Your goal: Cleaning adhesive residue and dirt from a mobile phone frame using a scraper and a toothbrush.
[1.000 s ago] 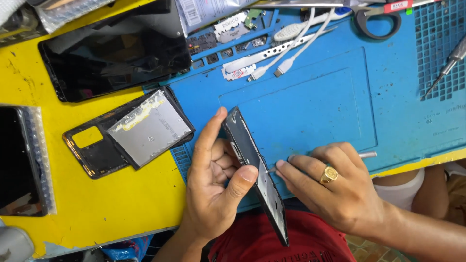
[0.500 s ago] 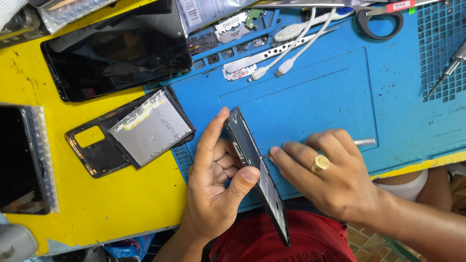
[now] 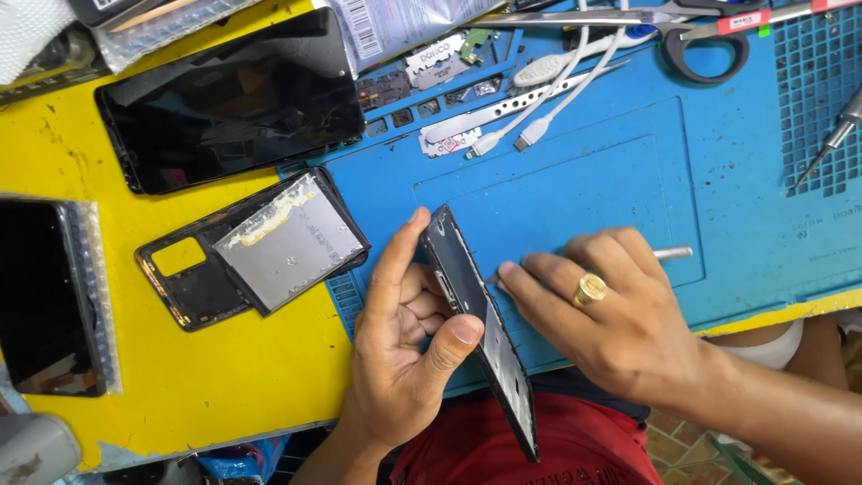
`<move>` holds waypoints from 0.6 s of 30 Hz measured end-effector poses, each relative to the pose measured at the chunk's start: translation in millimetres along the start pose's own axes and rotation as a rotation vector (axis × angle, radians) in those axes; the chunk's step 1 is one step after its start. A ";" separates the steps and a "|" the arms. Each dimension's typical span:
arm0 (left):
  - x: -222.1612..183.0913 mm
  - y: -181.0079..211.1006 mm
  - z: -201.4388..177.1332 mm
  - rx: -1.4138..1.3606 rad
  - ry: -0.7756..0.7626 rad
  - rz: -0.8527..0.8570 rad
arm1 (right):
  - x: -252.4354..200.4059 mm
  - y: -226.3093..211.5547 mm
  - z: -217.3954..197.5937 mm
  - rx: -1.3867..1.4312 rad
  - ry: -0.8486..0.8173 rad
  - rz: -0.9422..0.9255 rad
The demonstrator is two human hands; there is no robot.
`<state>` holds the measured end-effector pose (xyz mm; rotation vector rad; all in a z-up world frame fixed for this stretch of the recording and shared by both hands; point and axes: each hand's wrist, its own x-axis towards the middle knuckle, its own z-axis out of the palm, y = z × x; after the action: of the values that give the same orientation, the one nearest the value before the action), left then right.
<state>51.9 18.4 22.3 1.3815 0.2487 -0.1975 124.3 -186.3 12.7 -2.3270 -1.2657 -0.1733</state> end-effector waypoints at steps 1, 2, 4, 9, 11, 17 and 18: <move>0.1 1.0 -0.2 0.000 0.005 0.004 | 0.9 0.4 0.7 0.001 0.000 -0.006; 0.3 1.9 0.1 0.015 0.008 0.002 | 1.4 1.2 1.1 -0.005 -0.004 -0.008; 1.4 2.3 1.1 0.030 0.001 0.000 | 6.8 5.5 3.2 -0.017 -0.007 -0.002; 0.6 0.7 0.2 0.010 0.004 -0.003 | 15.6 11.5 2.2 -0.004 0.002 -0.025; 0.5 0.7 -0.5 0.010 0.003 0.000 | 13.7 8.8 3.2 -0.007 -0.001 -0.019; 1.0 0.3 0.8 0.000 0.001 -0.006 | 25.2 18.9 8.5 -0.013 0.041 -0.025; 0.5 0.9 0.0 -0.009 -0.005 0.001 | 25.4 18.4 7.6 -0.014 0.028 -0.034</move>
<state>52.6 18.6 23.0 1.3721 0.2448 -0.1990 152.8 -171.9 8.0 -2.3073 -1.2951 -0.2259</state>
